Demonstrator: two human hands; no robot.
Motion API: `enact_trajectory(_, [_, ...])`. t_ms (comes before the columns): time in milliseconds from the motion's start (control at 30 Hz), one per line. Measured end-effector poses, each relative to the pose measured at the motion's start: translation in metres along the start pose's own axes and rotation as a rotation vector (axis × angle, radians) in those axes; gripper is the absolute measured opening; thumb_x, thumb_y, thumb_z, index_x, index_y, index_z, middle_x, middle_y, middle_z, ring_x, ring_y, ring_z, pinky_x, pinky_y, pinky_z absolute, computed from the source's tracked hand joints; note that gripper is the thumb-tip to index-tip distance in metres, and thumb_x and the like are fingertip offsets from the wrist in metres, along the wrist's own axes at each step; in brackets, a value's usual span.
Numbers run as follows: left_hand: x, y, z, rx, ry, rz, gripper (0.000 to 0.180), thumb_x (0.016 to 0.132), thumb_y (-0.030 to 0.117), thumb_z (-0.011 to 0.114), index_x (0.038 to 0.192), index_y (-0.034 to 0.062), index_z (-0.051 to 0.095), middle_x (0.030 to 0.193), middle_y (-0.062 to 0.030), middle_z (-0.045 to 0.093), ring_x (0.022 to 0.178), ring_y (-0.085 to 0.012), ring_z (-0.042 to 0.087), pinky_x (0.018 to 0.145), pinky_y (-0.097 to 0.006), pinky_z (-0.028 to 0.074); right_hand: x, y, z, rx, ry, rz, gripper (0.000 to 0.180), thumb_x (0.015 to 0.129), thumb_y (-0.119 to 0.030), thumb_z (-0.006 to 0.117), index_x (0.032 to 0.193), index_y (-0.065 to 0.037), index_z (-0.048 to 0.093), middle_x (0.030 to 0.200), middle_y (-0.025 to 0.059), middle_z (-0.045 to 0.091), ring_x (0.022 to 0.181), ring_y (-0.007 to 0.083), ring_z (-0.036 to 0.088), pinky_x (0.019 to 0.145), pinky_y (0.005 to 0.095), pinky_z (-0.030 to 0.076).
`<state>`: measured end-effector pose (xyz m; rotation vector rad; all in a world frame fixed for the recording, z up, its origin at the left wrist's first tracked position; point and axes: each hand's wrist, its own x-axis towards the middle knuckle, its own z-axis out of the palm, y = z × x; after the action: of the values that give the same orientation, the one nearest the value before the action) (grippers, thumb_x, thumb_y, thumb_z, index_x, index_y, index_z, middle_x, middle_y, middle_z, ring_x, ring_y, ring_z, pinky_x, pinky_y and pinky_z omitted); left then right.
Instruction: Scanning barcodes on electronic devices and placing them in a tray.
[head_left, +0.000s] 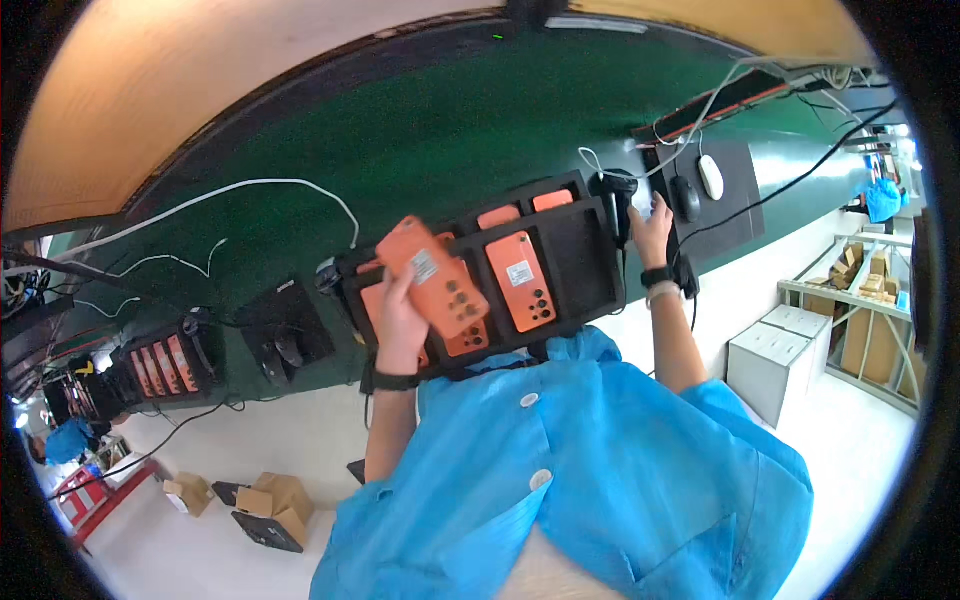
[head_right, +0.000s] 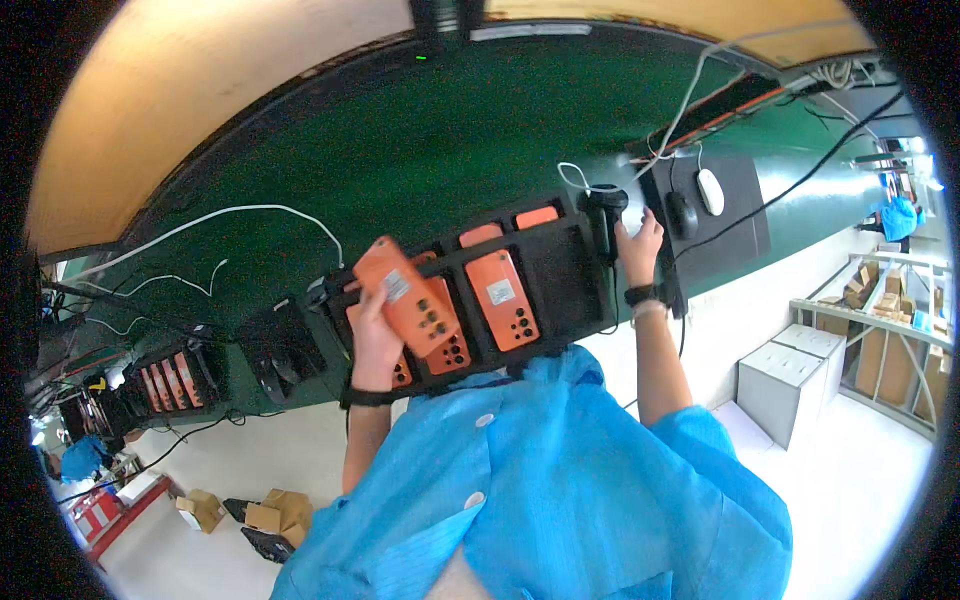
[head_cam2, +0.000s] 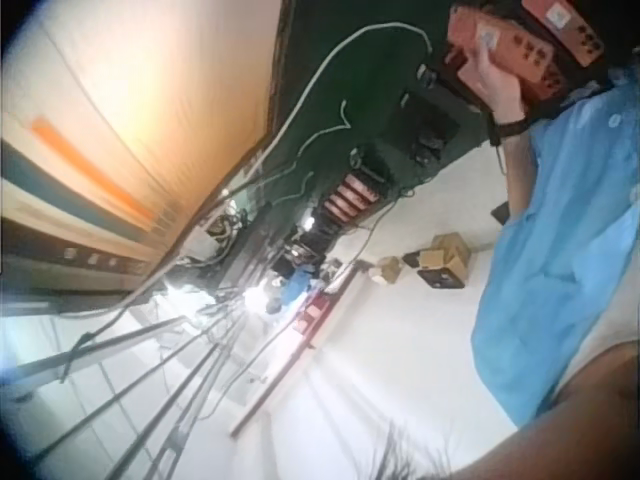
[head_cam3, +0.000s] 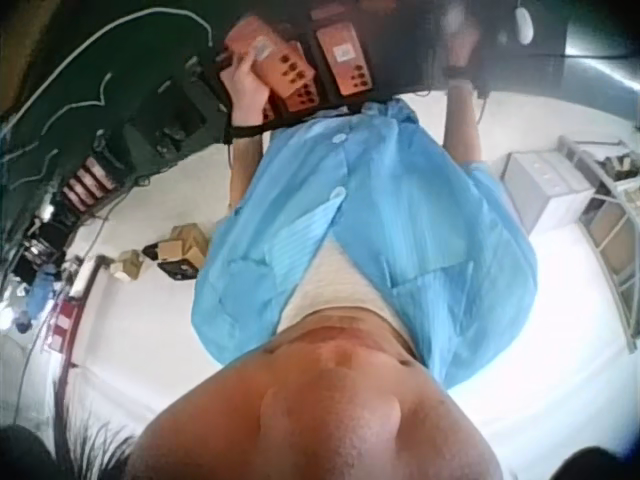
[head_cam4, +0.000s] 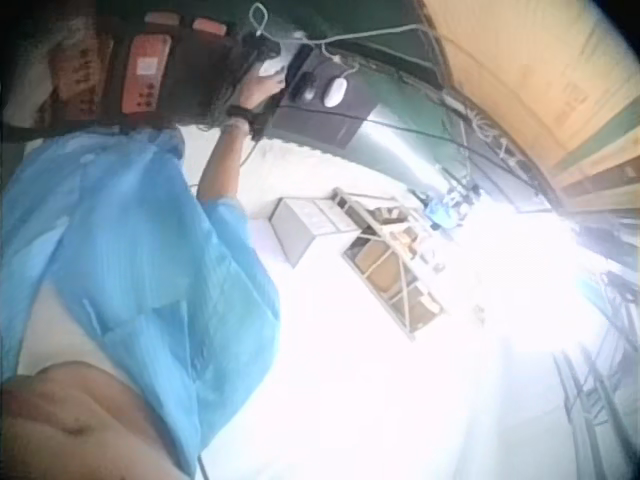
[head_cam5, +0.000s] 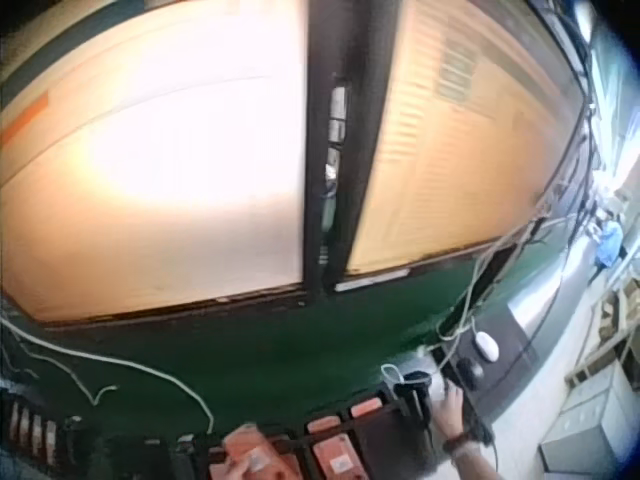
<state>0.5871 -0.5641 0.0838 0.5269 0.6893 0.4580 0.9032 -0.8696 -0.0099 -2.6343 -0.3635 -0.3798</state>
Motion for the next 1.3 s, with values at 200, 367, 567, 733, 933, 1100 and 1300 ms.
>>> enact_trajectory(200, [0.025, -0.091, 0.076, 0.228, -0.138, -0.097, 0.038, 0.088, 0.008, 0.064, 0.124, 0.0048, 0.053, 0.119, -0.0048, 0.06, 0.11, -0.0163, 0.058, 0.095, -0.033, 0.047, 0.02, 0.04, 0.034, 0.707, -0.757, 0.654, 0.044, 0.081, -0.019, 0.067, 0.116, 0.003, 0.054, 0.089, 0.0078, 0.062, 0.08, 0.0191, 0.062, 0.073, 0.0308, 0.05])
enact_trajectory(367, [0.023, -0.117, 0.128, 0.302, -0.192, -0.006, 0.038, 0.083, 0.007, 0.069, 0.118, 0.0009, 0.055, 0.112, -0.0064, 0.063, 0.099, -0.0141, 0.062, 0.088, -0.03, 0.049, 0.031, 0.016, -0.052, 0.765, -0.846, 0.464, 0.021, 0.081, -0.019, 0.062, 0.091, 0.0, 0.058, 0.066, 0.0015, 0.055, 0.059, 0.0107, 0.052, 0.056, 0.0263, 0.042])
enact_trajectory(567, [0.029, -0.144, 0.156, 0.424, -0.151, 0.151, 0.039, 0.081, 0.003, 0.07, 0.118, 0.0002, 0.057, 0.11, -0.0061, 0.064, 0.099, -0.0144, 0.062, 0.086, -0.029, 0.05, 0.018, -0.031, -0.176, 0.769, -1.109, 0.216, 0.028, 0.08, -0.01, 0.062, 0.106, 0.0, 0.06, 0.073, -0.0003, 0.055, 0.063, 0.0053, 0.051, 0.054, 0.0231, 0.04])
enact_trajectory(733, [0.033, -0.157, 0.161, 0.45, -0.144, 0.219, 0.041, 0.081, 0.002, 0.07, 0.12, -0.0004, 0.058, 0.111, -0.0064, 0.065, 0.099, -0.0141, 0.063, 0.087, -0.028, 0.05, -0.001, -0.042, -0.173, 0.761, -1.057, -0.069, 0.043, 0.077, -0.012, 0.062, 0.117, 0.003, 0.058, 0.083, 0.0063, 0.061, 0.076, 0.0134, 0.054, 0.072, 0.029, 0.046])
enact_trajectory(933, [0.037, -0.16, 0.167, 0.449, -0.13, 0.272, 0.038, 0.084, 0.003, 0.069, 0.12, -0.0003, 0.058, 0.112, -0.0068, 0.065, 0.101, -0.0145, 0.063, 0.087, -0.028, 0.051, 0.012, -0.043, -0.17, 0.685, -1.108, -0.094, 0.04, 0.075, -0.014, 0.063, 0.11, 0.004, 0.06, 0.078, 0.0097, 0.06, 0.073, 0.0168, 0.054, 0.07, 0.0324, 0.046])
enact_trajectory(1100, [0.046, -0.157, 0.165, 0.489, -0.147, 0.319, 0.04, 0.085, 0.005, 0.068, 0.123, -0.0007, 0.056, 0.116, -0.0075, 0.064, 0.104, -0.0155, 0.062, 0.09, -0.03, 0.05, 0.039, -0.046, -0.179, 0.678, -1.16, -0.067, 0.036, 0.076, -0.015, 0.064, 0.107, 0.003, 0.06, 0.072, 0.0053, 0.054, 0.068, 0.013, 0.049, 0.064, 0.0314, 0.044])
enact_trajectory(1300, [0.027, -0.158, 0.147, 0.616, -0.098, 0.323, 0.041, 0.084, 0.007, 0.069, 0.123, 0.0025, 0.056, 0.117, -0.0065, 0.064, 0.109, -0.0157, 0.059, 0.097, -0.031, 0.046, 0.036, 0.016, -0.067, 0.678, -0.746, 0.075, 0.042, 0.077, -0.022, 0.065, 0.112, 0.001, 0.059, 0.074, 0.0065, 0.059, 0.067, 0.0155, 0.057, 0.062, 0.0311, 0.046])
